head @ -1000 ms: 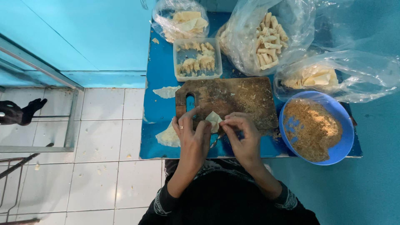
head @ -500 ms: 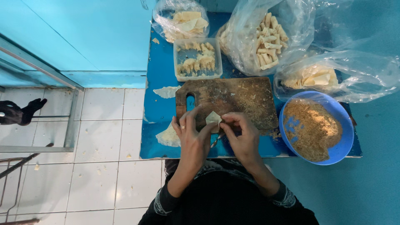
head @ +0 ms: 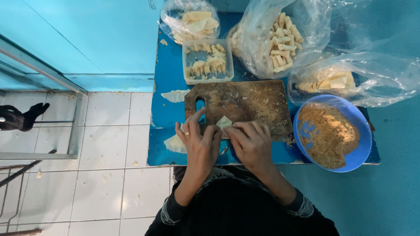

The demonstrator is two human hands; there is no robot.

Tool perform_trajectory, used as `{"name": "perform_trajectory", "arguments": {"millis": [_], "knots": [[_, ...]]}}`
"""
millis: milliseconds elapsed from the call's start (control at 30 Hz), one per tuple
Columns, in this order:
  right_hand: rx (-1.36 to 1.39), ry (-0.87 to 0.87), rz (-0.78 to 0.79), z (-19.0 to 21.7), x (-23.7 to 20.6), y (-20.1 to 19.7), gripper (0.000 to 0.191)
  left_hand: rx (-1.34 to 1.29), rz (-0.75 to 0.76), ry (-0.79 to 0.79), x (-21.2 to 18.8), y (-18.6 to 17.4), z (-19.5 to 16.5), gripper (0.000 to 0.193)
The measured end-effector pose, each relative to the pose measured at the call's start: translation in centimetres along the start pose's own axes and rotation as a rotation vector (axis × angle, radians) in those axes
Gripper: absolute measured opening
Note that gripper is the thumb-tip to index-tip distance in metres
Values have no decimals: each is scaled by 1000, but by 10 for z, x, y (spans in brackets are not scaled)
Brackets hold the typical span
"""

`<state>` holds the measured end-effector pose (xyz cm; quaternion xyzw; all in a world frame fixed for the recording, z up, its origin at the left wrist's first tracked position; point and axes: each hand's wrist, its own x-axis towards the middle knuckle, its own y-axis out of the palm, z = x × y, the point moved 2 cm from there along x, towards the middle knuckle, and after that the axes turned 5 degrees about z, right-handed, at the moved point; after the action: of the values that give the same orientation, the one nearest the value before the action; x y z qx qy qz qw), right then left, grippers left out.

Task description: The person takes thin square dough wrappers from a stack, places a portion of brown filling on a wrapper, folds the wrapper over the filling by hand on a cutting board, and sets the folded piece aside with finished pieces. They repeat this folding cycle continuously, occasionally reaching into the blue bowl of filling.

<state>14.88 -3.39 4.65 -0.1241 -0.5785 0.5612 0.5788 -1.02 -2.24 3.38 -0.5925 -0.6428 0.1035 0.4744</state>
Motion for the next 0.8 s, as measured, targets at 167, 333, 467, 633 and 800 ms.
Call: {"name": "perform_trajectory", "arguments": {"millis": [167, 333, 467, 633, 800], "knots": [[-64, -47, 23, -8, -4, -5, 17, 49, 15, 59, -2, -6, 1, 8], [19, -99, 86, -13, -1, -8, 40, 136, 113, 190, -3, -18, 8, 14], [11, -45, 99, -18, 7, -3, 26, 117, 126, 211, 7, -17, 10, 11], [195, 134, 185, -35, 19, 0, 17, -26, 119, 166, 15, -16, 12, 18], [108, 177, 185, -37, 25, 6, 22, -44, 53, -27, 18, 7, 12, 15]]}}
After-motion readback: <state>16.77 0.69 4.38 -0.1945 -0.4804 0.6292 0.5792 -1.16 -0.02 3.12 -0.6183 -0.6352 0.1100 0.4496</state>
